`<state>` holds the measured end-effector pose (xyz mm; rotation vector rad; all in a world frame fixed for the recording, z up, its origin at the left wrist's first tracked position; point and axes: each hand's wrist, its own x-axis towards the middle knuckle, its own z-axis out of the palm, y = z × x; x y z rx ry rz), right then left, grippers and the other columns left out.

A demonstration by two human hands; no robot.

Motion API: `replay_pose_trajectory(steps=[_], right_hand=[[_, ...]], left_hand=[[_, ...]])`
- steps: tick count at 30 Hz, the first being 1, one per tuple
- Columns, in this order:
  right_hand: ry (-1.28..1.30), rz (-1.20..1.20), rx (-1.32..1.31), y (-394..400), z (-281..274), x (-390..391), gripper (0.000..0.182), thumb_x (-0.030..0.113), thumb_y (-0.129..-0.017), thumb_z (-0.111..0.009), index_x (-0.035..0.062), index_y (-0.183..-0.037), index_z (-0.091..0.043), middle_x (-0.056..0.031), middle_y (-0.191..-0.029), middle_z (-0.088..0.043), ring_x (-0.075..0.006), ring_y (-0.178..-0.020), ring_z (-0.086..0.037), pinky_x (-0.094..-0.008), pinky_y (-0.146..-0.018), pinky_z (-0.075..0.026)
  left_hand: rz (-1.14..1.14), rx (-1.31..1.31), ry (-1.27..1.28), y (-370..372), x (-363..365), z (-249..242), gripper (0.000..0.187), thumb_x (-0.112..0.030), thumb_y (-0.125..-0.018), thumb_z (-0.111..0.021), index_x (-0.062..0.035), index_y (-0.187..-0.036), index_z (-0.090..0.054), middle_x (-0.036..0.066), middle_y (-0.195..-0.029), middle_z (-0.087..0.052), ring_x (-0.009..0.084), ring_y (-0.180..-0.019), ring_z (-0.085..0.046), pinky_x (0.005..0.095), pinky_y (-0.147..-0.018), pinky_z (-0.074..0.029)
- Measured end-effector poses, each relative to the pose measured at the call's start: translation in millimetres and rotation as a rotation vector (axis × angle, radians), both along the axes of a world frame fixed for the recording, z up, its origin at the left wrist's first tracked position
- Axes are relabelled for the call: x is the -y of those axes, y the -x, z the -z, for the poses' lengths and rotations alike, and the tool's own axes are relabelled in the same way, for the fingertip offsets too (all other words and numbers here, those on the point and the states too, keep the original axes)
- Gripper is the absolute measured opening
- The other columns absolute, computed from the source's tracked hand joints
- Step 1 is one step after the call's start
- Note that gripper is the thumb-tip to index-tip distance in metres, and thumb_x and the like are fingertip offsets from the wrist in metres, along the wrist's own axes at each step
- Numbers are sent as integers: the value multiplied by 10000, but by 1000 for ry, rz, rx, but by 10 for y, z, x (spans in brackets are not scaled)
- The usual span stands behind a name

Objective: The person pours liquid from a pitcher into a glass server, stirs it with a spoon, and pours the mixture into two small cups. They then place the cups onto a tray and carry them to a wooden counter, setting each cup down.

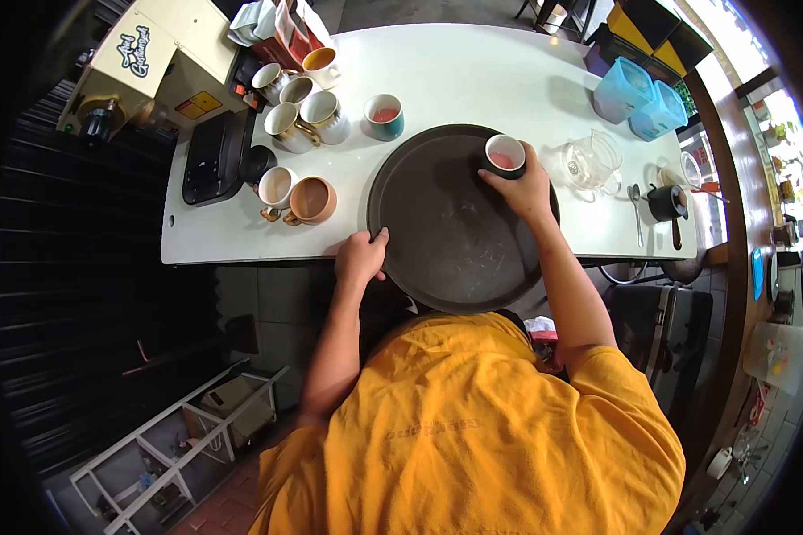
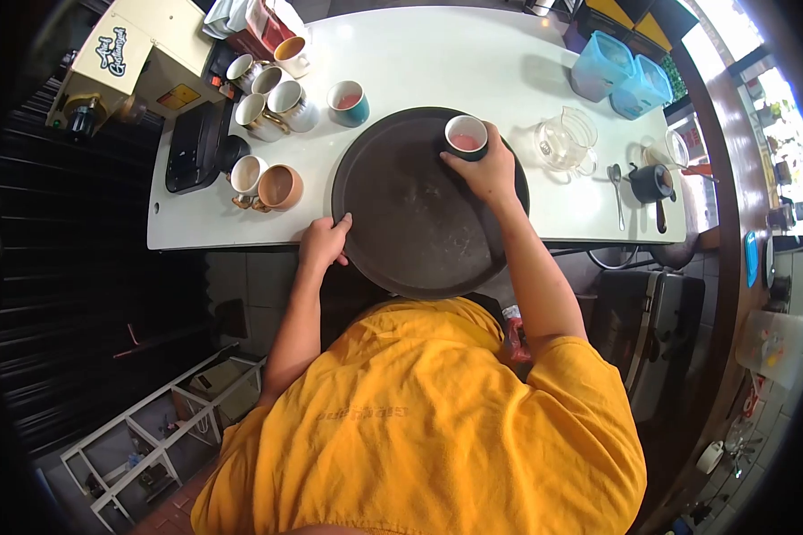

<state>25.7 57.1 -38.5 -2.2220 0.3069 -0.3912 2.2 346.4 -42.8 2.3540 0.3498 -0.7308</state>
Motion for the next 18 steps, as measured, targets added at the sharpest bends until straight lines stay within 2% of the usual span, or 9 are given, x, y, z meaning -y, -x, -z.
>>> replay_pose_trajectory(steps=[7, 9, 11, 13, 15, 17, 18], right_hand=[[-56, 12, 40, 38, -28, -43, 803, 352, -624, -850, 39, -1260, -473, -175, -1139, -622, -344, -1047, -610, -407, -872, -490], [75, 38, 156, -12, -47, -54, 849, 421, -628, -835, 33, -1288, -469, -162, -1185, -598, -327, -1095, -582, -419, -928, -444], [169, 16, 187, -113, -105, -84, 834, 452, -636, -819, 35, -1277, -486, -150, -1184, -598, -309, -1115, -566, -419, -960, -408], [293, -13, 259, -243, -207, -152, 774, 506, -661, -780, 49, -1239, -542, -118, -1165, -609, -279, -1145, -536, -408, -1018, -324], [320, -76, 268, -421, -257, -280, 756, 496, -664, -779, 53, -1231, -550, -115, -1167, -610, -283, -1145, -537, -412, -1017, -326], [343, -183, 279, -619, -295, -464, 725, 483, -666, -774, 65, -1220, -565, -117, -1174, -610, -289, -1138, -543, -423, -1005, -341], [339, -200, 284, -711, -285, -567, 725, 483, -666, -774, 65, -1220, -565, -117, -1174, -610, -289, -1138, -543, -423, -1005, -341]], left_hand=[[-38, 103, 100, 25, -74, 233, 484, -439, -905, -540, 5, -715, -569, 133, -613, -630, 240, -492, -646, 353, -577, -510], [-28, 136, 114, 52, -97, 229, 492, -446, -899, -551, 3, -700, -565, 137, -605, -627, 243, -488, -644, 350, -564, -508], [-5, 223, 168, 90, -118, 222, 478, -394, -872, -639, 16, -654, -526, 84, -543, -564, 189, -425, -596, 292, -414, -456], [-27, 235, 241, 167, -145, 213, 449, -366, -873, -650, 16, -666, -536, 79, -564, -577, 171, -440, -596, 285, -418, -453], [-50, 257, 316, 228, -173, 238, 420, -338, -874, -661, 16, -678, -547, 74, -585, -589, 152, -455, -597, 278, -423, -450], [-98, 238, 466, 310, -229, 323, 368, -312, -866, -677, 33, -771, -588, 78, -654, -641, 136, -548, -641, 255, -517, -474], [-114, 244, 462, 358, -253, 326, 368, -312, -866, -677, 33, -771, -588, 78, -654, -641, 136, -548, -641, 255, -517, -474]])
